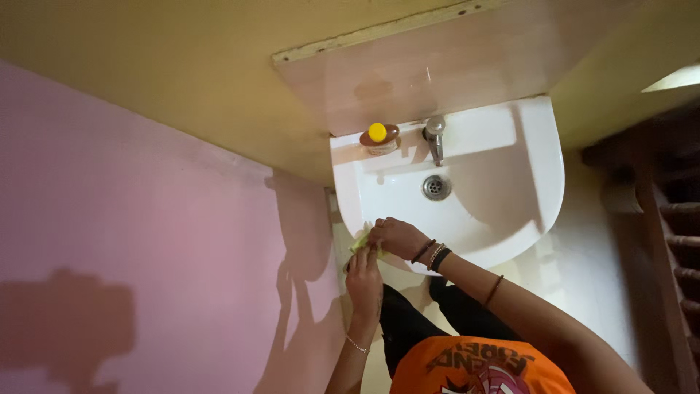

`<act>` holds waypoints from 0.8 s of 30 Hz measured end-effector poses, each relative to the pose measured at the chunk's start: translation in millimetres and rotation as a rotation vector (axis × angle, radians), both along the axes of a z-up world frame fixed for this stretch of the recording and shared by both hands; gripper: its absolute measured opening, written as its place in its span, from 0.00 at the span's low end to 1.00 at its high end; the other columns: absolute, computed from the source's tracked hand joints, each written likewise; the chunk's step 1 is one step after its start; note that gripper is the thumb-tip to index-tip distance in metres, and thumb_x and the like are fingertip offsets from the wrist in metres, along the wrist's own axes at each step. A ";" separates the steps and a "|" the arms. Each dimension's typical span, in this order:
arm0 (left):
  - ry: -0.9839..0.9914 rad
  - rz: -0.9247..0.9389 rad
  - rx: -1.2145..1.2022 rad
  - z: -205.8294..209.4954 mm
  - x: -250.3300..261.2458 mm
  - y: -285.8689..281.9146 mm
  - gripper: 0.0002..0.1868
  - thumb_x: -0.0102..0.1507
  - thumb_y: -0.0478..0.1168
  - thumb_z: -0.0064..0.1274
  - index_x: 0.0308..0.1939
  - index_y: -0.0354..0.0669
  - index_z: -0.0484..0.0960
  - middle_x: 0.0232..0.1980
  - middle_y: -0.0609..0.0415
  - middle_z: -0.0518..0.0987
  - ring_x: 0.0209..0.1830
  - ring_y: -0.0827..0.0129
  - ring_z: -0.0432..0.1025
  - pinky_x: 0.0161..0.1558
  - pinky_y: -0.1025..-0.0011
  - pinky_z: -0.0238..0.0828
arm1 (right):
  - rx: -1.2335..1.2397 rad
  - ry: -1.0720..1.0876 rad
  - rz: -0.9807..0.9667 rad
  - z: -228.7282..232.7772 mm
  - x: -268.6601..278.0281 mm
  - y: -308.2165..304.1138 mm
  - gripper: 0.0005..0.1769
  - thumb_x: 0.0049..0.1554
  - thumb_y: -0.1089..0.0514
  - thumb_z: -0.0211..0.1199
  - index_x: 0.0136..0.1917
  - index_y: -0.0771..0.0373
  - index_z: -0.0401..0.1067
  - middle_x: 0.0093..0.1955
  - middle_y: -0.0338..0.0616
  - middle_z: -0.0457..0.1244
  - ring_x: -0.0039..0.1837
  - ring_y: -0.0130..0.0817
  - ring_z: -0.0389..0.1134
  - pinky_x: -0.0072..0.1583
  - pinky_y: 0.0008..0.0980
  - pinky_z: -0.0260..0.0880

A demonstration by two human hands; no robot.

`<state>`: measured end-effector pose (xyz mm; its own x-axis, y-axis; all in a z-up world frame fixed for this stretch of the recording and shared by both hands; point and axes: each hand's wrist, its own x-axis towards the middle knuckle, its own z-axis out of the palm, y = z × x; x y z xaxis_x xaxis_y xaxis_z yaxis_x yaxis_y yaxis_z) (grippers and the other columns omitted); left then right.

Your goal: The person uses a green cloth to wipe the surface of a white wall-mounted sink, including the basin, faucet, and surrounding wall area. The person repeatedly wipes and folds the cloth while cleaning the sink.

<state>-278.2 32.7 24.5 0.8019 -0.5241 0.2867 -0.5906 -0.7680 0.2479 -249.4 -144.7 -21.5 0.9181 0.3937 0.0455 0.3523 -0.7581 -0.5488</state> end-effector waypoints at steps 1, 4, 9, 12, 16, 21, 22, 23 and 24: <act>-0.008 0.004 -0.017 0.4 -1.2 -0.4 0.22 0.59 0.27 0.53 0.58 0.36 0.82 0.54 0.51 0.79 0.53 0.60 0.74 0.54 0.66 0.75 | -0.030 0.016 0.000 -0.8 0.8 0.4 0.10 0.54 0.59 0.61 0.51 0.56 0.76 0.51 0.39 0.65 0.55 0.40 0.66 0.60 0.37 0.70; 0.000 0.014 -0.022 -3.5 -3.1 1.4 0.20 0.59 0.28 0.54 0.55 0.39 0.83 0.55 0.53 0.81 0.52 0.63 0.75 0.53 0.64 0.74 | 0.078 0.048 -0.059 -1.5 -3.1 -0.6 0.10 0.55 0.59 0.61 0.51 0.56 0.76 0.51 0.40 0.65 0.55 0.41 0.66 0.59 0.37 0.69; 0.012 0.019 0.021 -20.6 -2.6 3.9 0.16 0.62 0.30 0.55 0.54 0.37 0.84 0.55 0.49 0.80 0.53 0.61 0.75 0.55 0.66 0.75 | -0.011 -0.055 0.027 -2.8 -1.5 -2.4 0.09 0.55 0.59 0.61 0.50 0.56 0.76 0.52 0.37 0.65 0.57 0.40 0.66 0.61 0.36 0.69; -0.028 0.012 0.010 -18.1 -2.5 4.0 0.16 0.61 0.29 0.54 0.54 0.36 0.84 0.57 0.49 0.80 0.54 0.61 0.75 0.55 0.67 0.75 | 0.006 -0.027 -0.005 -4.7 -2.8 -0.9 0.10 0.55 0.59 0.61 0.51 0.56 0.77 0.53 0.38 0.65 0.57 0.41 0.66 0.61 0.36 0.69; -0.036 0.019 0.002 -9.6 -3.2 2.6 0.18 0.59 0.29 0.54 0.53 0.38 0.85 0.57 0.51 0.81 0.54 0.61 0.75 0.54 0.64 0.74 | 0.027 0.013 -0.022 -4.3 -2.5 0.0 0.14 0.53 0.61 0.62 0.54 0.57 0.76 0.54 0.40 0.65 0.56 0.41 0.66 0.60 0.36 0.70; 0.002 0.023 0.008 -15.4 -1.5 3.5 0.15 0.62 0.30 0.55 0.53 0.38 0.84 0.57 0.52 0.81 0.54 0.62 0.75 0.55 0.66 0.74 | 0.032 0.052 -0.051 -1.5 -4.6 -1.4 0.11 0.56 0.60 0.62 0.53 0.55 0.76 0.54 0.39 0.65 0.58 0.40 0.66 0.61 0.35 0.70; 0.005 0.022 0.013 -15.4 -1.3 3.6 0.15 0.63 0.31 0.55 0.53 0.38 0.84 0.57 0.51 0.81 0.54 0.62 0.74 0.55 0.67 0.74 | 0.083 0.098 -0.081 -1.4 -4.3 -1.4 0.11 0.56 0.60 0.62 0.54 0.56 0.76 0.54 0.39 0.65 0.58 0.40 0.66 0.61 0.36 0.69; -0.011 0.024 -0.001 -14.5 -1.5 3.1 0.15 0.63 0.31 0.55 0.53 0.39 0.84 0.57 0.52 0.81 0.54 0.62 0.75 0.55 0.67 0.75 | 0.133 0.145 -0.112 -1.7 -4.5 -1.4 0.12 0.56 0.60 0.62 0.54 0.56 0.75 0.53 0.40 0.65 0.57 0.41 0.66 0.60 0.36 0.69; -0.026 0.026 -0.016 -12.8 -1.8 2.1 0.15 0.63 0.30 0.55 0.53 0.40 0.85 0.56 0.53 0.81 0.54 0.63 0.75 0.55 0.67 0.75 | 0.105 0.105 -0.097 -2.3 -4.4 -0.8 0.13 0.55 0.60 0.62 0.55 0.56 0.75 0.54 0.40 0.65 0.57 0.41 0.66 0.60 0.36 0.69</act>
<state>-280.0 34.8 11.7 0.8074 -0.4984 0.3158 -0.5769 -0.7792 0.2451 -253.7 -145.5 -23.7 0.9533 0.3016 -0.0167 0.2171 -0.7225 -0.6564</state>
